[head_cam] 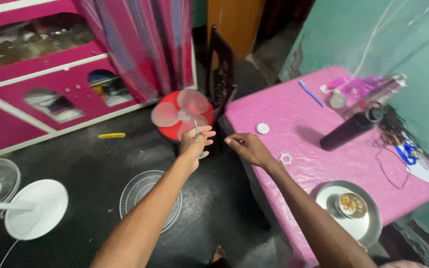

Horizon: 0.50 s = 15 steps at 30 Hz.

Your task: The person disassembles a white pedestal fan using a screwdriver. They remove the front grille, unscrew the central hub, and detach the fan blades from the motor housing.

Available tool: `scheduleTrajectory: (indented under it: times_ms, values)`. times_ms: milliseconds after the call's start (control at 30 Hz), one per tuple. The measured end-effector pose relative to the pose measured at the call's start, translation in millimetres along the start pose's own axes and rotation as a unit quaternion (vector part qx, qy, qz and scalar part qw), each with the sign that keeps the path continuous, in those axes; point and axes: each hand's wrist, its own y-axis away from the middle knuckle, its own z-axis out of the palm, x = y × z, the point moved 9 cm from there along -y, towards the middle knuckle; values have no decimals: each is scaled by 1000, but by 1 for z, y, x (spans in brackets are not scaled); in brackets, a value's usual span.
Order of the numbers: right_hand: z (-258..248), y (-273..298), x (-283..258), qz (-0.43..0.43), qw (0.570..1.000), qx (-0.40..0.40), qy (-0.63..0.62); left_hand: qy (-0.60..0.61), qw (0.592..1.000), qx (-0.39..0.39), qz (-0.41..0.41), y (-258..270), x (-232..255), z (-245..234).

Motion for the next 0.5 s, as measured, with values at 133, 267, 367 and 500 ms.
scheduleTrajectory:
  times_ms: [133,267,367,500]
  values:
    - [70,-18,-109,-112,984,-75,-117,86,995,1,41,49,37,-72]
    - [148,-31,-219,-141,976,-107,-130,156,982,-43,97,98,64,-179]
    - [224,-19,-290,-134,972,-133,-137,205,971,-47,115,144,54,-262]
    - [336,20,-402,-203,931,-231,-197,253,959,-7,127,215,38,-387]
